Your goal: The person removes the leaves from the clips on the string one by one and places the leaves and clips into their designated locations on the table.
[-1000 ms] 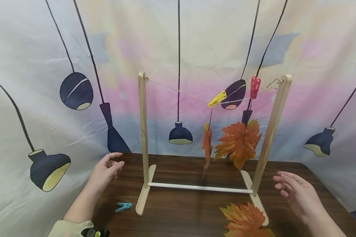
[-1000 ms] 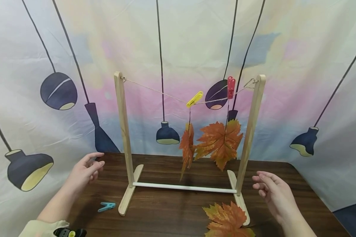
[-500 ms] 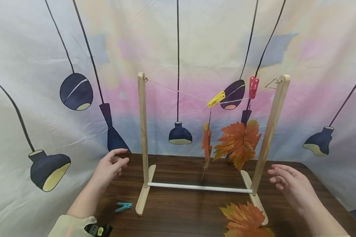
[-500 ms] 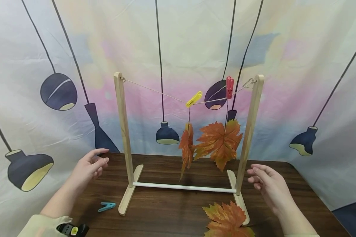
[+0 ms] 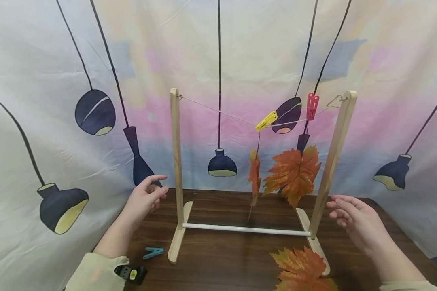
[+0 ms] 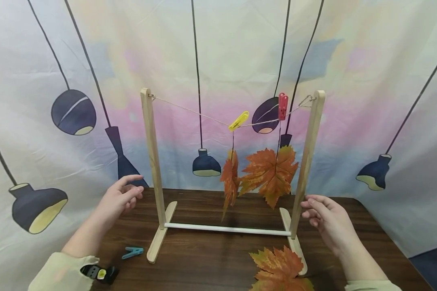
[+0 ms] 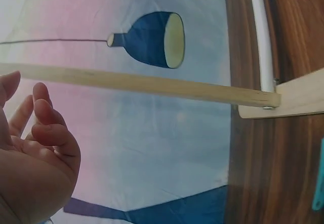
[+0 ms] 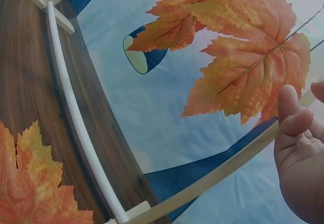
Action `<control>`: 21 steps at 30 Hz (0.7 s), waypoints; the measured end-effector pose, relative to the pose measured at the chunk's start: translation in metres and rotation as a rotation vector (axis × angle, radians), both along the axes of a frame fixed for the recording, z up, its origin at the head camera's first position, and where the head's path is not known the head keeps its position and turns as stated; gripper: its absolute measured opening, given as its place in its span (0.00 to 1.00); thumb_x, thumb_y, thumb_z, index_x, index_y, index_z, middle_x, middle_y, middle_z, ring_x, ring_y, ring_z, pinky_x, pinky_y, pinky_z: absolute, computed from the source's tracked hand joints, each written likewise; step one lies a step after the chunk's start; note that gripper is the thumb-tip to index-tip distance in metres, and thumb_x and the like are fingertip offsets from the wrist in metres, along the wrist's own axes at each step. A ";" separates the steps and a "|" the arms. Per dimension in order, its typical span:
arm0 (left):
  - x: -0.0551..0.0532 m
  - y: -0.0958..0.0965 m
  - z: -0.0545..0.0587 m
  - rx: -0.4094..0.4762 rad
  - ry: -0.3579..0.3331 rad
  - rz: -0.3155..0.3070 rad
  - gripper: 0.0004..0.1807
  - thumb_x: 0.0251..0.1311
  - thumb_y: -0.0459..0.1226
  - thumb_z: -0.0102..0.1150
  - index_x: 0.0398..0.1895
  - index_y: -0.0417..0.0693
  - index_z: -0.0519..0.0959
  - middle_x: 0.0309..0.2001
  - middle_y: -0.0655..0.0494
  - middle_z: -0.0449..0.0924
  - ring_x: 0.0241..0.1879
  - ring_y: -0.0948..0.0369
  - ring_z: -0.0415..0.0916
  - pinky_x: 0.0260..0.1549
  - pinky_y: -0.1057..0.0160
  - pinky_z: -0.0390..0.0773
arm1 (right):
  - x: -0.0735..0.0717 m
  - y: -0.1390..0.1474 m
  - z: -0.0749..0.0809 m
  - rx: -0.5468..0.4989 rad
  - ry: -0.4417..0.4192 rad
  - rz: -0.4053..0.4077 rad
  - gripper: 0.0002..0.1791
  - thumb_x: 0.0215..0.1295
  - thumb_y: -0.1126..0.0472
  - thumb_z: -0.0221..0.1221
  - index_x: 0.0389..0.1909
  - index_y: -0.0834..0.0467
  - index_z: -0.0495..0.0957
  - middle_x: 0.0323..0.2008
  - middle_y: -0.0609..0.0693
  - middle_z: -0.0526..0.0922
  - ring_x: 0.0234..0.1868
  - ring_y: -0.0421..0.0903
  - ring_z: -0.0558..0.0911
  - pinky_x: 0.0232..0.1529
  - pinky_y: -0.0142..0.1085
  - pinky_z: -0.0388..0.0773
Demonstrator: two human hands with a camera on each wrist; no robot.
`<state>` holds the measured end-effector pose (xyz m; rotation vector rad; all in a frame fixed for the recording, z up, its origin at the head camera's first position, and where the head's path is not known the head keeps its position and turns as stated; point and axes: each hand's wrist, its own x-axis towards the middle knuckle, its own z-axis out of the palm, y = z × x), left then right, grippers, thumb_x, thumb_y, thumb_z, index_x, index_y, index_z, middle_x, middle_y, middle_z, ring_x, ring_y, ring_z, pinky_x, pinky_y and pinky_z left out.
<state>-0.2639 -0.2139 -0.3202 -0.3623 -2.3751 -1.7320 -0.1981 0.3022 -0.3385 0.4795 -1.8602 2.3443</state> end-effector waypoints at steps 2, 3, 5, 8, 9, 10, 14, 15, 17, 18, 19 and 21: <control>-0.001 0.005 0.002 0.007 -0.003 -0.022 0.23 0.64 0.40 0.56 0.61 0.46 0.66 0.29 0.48 0.74 0.17 0.63 0.65 0.14 0.65 0.65 | 0.000 -0.001 0.001 0.002 0.007 0.009 0.12 0.73 0.64 0.46 0.46 0.56 0.78 0.38 0.47 0.83 0.33 0.40 0.81 0.27 0.28 0.72; -0.001 0.007 0.003 0.006 -0.003 -0.034 0.24 0.64 0.40 0.56 0.62 0.46 0.66 0.29 0.48 0.74 0.18 0.62 0.65 0.13 0.65 0.64 | 0.000 -0.002 0.002 0.001 0.011 0.012 0.12 0.73 0.64 0.46 0.47 0.57 0.77 0.38 0.48 0.83 0.33 0.40 0.81 0.27 0.28 0.72; -0.002 0.012 0.005 0.009 -0.005 -0.053 0.24 0.64 0.40 0.56 0.62 0.46 0.66 0.30 0.47 0.75 0.18 0.62 0.64 0.14 0.65 0.64 | -0.001 -0.003 0.003 -0.004 0.019 0.017 0.12 0.73 0.64 0.46 0.47 0.58 0.76 0.38 0.48 0.83 0.33 0.40 0.81 0.27 0.28 0.72; -0.003 0.017 0.009 0.000 -0.002 -0.066 0.24 0.64 0.40 0.56 0.62 0.47 0.66 0.31 0.48 0.75 0.18 0.62 0.64 0.14 0.64 0.64 | -0.001 -0.006 0.005 -0.007 0.030 0.018 0.12 0.73 0.64 0.45 0.48 0.58 0.76 0.38 0.48 0.83 0.33 0.40 0.81 0.27 0.28 0.72; -0.003 0.018 0.009 -0.004 -0.004 -0.066 0.24 0.64 0.40 0.56 0.62 0.48 0.66 0.32 0.48 0.75 0.18 0.62 0.65 0.14 0.64 0.64 | -0.001 -0.006 0.005 -0.009 0.030 0.019 0.12 0.73 0.64 0.46 0.48 0.58 0.76 0.38 0.47 0.83 0.33 0.40 0.81 0.27 0.28 0.72; -0.003 0.019 0.010 -0.009 -0.004 -0.066 0.24 0.64 0.40 0.56 0.62 0.48 0.67 0.32 0.47 0.75 0.18 0.62 0.65 0.14 0.64 0.64 | -0.002 -0.007 0.006 -0.009 0.030 0.020 0.12 0.73 0.64 0.46 0.48 0.58 0.76 0.38 0.47 0.83 0.33 0.40 0.81 0.27 0.28 0.72; -0.004 0.022 0.011 -0.015 -0.012 -0.065 0.23 0.64 0.40 0.56 0.62 0.48 0.67 0.32 0.45 0.75 0.18 0.62 0.64 0.15 0.64 0.65 | -0.002 -0.010 0.009 -0.017 0.022 0.024 0.11 0.73 0.64 0.46 0.48 0.59 0.76 0.38 0.47 0.83 0.33 0.40 0.81 0.27 0.28 0.73; -0.004 0.022 0.012 -0.014 -0.013 -0.067 0.23 0.64 0.40 0.56 0.62 0.48 0.67 0.32 0.44 0.75 0.17 0.62 0.64 0.15 0.64 0.65 | -0.003 -0.011 0.010 -0.019 0.020 0.025 0.11 0.72 0.63 0.47 0.48 0.59 0.76 0.38 0.48 0.83 0.33 0.41 0.81 0.27 0.28 0.73; -0.005 0.024 0.013 -0.016 -0.011 -0.072 0.23 0.64 0.40 0.56 0.62 0.48 0.67 0.32 0.43 0.74 0.17 0.61 0.64 0.15 0.64 0.65 | -0.003 -0.012 0.012 -0.021 0.017 0.026 0.11 0.72 0.63 0.47 0.48 0.59 0.75 0.38 0.48 0.83 0.33 0.41 0.81 0.27 0.28 0.73; -0.005 0.025 0.013 -0.018 -0.008 -0.077 0.23 0.64 0.40 0.56 0.62 0.49 0.67 0.32 0.42 0.74 0.18 0.61 0.64 0.15 0.64 0.65 | -0.003 -0.013 0.012 -0.021 0.017 0.026 0.11 0.72 0.63 0.47 0.48 0.59 0.75 0.38 0.48 0.83 0.33 0.41 0.81 0.27 0.28 0.73; -0.006 0.026 0.014 -0.022 -0.005 -0.081 0.23 0.64 0.40 0.56 0.62 0.49 0.67 0.32 0.41 0.74 0.18 0.60 0.64 0.16 0.64 0.65 | -0.004 -0.013 0.013 -0.020 0.019 0.027 0.11 0.72 0.63 0.47 0.48 0.59 0.75 0.38 0.48 0.83 0.33 0.40 0.81 0.27 0.28 0.73; -0.007 0.028 0.015 -0.026 -0.003 -0.093 0.23 0.64 0.40 0.56 0.62 0.50 0.67 0.33 0.39 0.73 0.19 0.59 0.65 0.16 0.64 0.65 | -0.004 -0.014 0.014 -0.019 0.023 0.027 0.11 0.72 0.63 0.47 0.48 0.59 0.75 0.38 0.48 0.83 0.32 0.40 0.81 0.27 0.28 0.73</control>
